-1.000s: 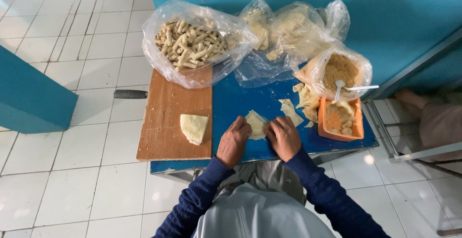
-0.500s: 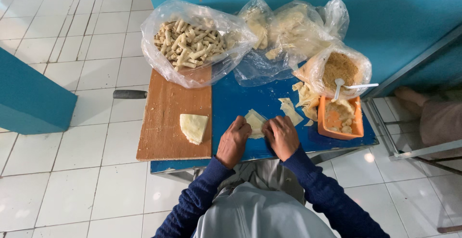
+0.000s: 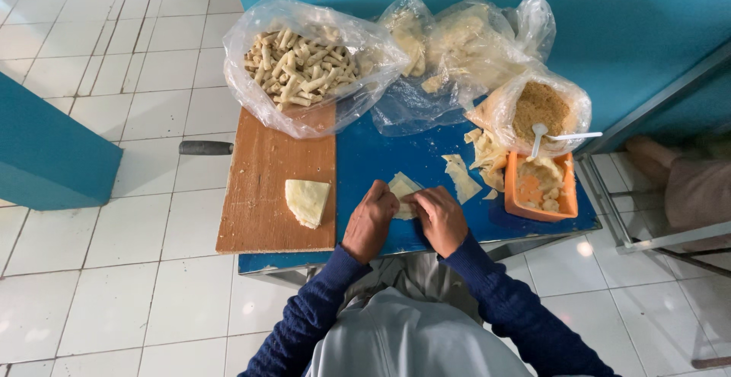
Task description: The person folds triangular dough sheets into cone shapes one at a time on a blue table, pressing the seams closed and placing the finished cones into an orange container, occasionally spooning paste from a plastic bag onto the dough.
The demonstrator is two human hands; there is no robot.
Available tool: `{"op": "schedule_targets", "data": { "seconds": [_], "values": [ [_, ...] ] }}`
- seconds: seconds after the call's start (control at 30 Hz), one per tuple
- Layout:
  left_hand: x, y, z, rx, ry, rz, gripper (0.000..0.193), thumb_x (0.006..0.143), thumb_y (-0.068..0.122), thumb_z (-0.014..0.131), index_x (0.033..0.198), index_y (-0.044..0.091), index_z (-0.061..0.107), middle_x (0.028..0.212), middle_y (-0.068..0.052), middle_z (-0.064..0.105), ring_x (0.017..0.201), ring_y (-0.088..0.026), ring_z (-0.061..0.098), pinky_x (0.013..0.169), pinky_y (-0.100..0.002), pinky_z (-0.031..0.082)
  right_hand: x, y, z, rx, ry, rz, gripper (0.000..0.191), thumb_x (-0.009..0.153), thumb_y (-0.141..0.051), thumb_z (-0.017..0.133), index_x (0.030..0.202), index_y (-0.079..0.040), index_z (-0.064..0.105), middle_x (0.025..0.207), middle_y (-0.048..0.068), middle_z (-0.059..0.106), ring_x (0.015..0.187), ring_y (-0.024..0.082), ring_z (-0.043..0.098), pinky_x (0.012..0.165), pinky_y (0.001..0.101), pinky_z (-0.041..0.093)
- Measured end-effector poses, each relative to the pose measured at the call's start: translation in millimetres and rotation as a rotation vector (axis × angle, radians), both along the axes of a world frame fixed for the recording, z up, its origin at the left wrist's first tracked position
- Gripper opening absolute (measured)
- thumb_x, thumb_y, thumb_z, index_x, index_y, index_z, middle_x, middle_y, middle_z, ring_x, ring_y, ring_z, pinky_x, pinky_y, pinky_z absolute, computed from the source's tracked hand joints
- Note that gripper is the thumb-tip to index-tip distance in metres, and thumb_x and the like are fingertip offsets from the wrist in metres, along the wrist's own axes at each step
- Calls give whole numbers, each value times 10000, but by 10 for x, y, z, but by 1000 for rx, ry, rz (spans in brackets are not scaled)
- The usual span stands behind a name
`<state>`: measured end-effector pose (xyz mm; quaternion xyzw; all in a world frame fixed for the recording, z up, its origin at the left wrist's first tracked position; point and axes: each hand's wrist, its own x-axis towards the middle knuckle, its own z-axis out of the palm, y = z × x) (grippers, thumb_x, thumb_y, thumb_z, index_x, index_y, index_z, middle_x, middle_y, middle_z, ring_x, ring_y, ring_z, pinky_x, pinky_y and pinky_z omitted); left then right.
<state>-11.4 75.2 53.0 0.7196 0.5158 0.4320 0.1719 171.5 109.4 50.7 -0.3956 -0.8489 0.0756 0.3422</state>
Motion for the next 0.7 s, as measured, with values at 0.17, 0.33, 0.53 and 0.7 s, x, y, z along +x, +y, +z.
{"op": "schedule_targets", "data": {
  "seconds": [0.17, 0.33, 0.53, 0.7],
  "values": [
    [-5, 95, -50, -35, -57, -7, 38, 864, -24, 629, 862, 8, 609, 1027, -160, 522, 900, -385, 611, 746, -460, 505, -7, -2, 6, 23, 6, 76, 161, 885, -106, 742, 1026, -35, 707, 983, 74, 711, 875, 288, 633, 764, 406, 522],
    [3, 151, -57, -68, -34, 15, 31, 849, -5, 661, 846, 19, 642, 1036, -163, 520, 892, -371, 621, 740, -451, 514, -24, 75, -44, 0, 0, 50, 99, 888, -134, 738, 944, -55, 717, 925, 65, 683, 902, 285, 609, 789, 409, 512],
    [-43, 125, -6, -40, -83, -15, 116, 825, 9, 691, 919, 1, 623, 1010, -153, 545, 933, -392, 606, 745, -462, 494, 11, 190, -44, -192, 52, 52, 69, 879, -120, 715, 915, -78, 757, 897, 57, 701, 878, 287, 600, 777, 403, 498],
    [-32, 185, -21, -43, -77, -9, 51, 861, 25, 665, 855, 19, 615, 1020, -171, 527, 903, -381, 615, 747, -459, 504, 25, 127, -11, -79, 32, 95, 160, 875, -153, 737, 1002, -56, 736, 973, 68, 726, 896, 293, 619, 791, 405, 508]
  ]
}}
